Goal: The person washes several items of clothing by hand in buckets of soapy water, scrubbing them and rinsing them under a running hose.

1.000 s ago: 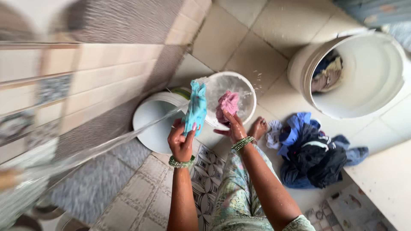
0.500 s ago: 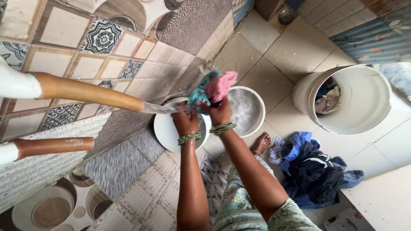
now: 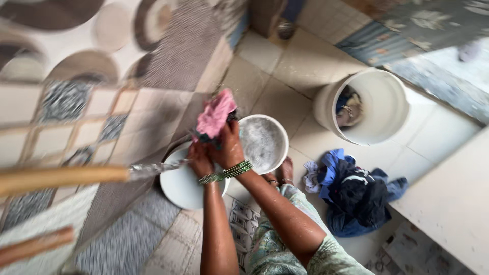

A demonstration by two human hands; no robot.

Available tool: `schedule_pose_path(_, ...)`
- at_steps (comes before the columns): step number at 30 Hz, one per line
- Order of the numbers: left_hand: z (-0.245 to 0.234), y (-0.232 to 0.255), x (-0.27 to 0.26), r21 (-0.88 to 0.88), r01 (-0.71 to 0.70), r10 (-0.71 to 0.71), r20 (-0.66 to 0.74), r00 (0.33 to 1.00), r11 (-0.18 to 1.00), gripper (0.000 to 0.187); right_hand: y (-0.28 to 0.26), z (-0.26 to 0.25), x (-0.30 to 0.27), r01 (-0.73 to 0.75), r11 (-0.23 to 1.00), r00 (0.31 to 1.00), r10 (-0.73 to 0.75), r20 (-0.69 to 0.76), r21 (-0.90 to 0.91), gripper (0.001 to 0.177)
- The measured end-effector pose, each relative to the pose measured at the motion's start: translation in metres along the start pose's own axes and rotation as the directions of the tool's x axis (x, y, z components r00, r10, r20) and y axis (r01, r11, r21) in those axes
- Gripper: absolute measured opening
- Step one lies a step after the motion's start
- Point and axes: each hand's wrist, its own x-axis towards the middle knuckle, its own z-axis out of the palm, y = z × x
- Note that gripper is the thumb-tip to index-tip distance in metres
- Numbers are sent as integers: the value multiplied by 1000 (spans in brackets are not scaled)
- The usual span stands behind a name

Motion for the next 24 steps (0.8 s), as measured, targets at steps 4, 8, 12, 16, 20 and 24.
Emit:
schedule_pose_path(4,23,58,-24,307,-157,145,64,987,938,46,27,-6,6,35,999,999,-35,-5,-32,80)
schedule_pose_path(8,45,114,-53,772,-453,499,206,842,446,40,50,-8,6,45,995,999,-43,20,-87,95)
schedule_pose_path(12,49,143,-58,782,-472,481,256,838,406,32,52,-10,7,265,958,958,-274,-81,-106,112)
schedule_pose_path(16,33,165,-71,857,-382,462,198,865,347,28,60,-2,19,254,949,967,-256,15,-188,84)
schedule_pose_path(20,46,181,-82,587,-328,376,42,926,740,31,57,13,19,202,906,972,-140,188,-372,40)
schedule_pose_path(24,65,182,-83,248,-381,373,79,924,891,13,46,39,27,30,926,983,42,181,-376,23)
